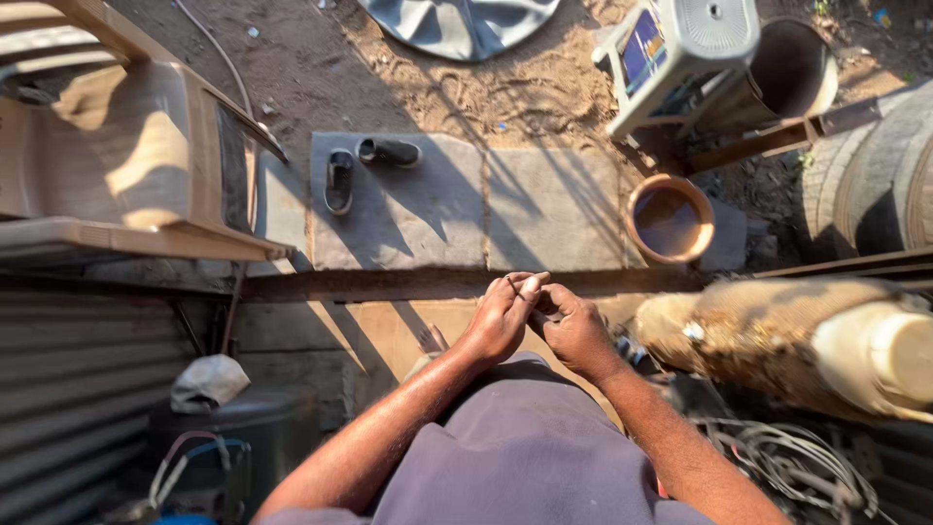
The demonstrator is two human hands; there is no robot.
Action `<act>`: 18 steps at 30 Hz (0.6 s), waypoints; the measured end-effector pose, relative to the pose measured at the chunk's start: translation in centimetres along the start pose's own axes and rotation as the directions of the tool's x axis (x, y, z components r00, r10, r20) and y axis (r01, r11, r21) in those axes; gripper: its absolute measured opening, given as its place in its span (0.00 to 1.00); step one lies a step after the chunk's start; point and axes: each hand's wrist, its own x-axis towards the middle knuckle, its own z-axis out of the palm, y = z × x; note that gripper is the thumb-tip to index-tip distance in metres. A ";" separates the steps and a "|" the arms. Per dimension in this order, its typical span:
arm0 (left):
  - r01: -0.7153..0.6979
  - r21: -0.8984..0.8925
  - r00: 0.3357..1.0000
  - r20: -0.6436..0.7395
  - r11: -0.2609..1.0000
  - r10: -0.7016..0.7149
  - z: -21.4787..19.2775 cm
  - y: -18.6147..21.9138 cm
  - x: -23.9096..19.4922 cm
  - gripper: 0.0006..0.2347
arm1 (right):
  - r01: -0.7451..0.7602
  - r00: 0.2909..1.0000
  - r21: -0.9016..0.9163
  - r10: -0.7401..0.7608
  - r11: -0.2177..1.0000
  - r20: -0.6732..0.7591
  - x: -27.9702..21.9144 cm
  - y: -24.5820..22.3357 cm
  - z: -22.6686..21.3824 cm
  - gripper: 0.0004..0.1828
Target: The person walks to a deflated tire lying on the ground and sits down. They insert a yellow hose with a nozzle into the tire's valve stem and hold it in place. The tire gradually inflates and expands as air is pumped into it.
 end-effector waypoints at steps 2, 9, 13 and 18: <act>0.039 0.071 0.999 -0.005 0.997 -0.039 -4.5 -0.7 1.5 0.23 | 0.094 0.992 0.083 -0.100 0.992 0.072 3.8 -1.8 2.6 0.09; 0.278 0.041 0.959 -0.060 0.960 -0.276 -16.9 -2.4 9.5 0.23 | -0.051 0.996 0.265 0.030 0.963 0.084 16.4 -0.3 6.3 0.09; 0.425 -0.079 0.892 -0.135 0.902 -0.432 -21.7 -4.6 16.2 0.15 | -0.236 0.970 0.466 0.235 0.853 0.060 24.6 5.3 4.0 0.17; 0.458 -0.097 0.856 -0.218 0.884 -0.468 -28.4 -6.3 27.5 0.11 | -0.308 0.943 0.482 0.331 0.821 0.037 39.5 9.1 1.6 0.12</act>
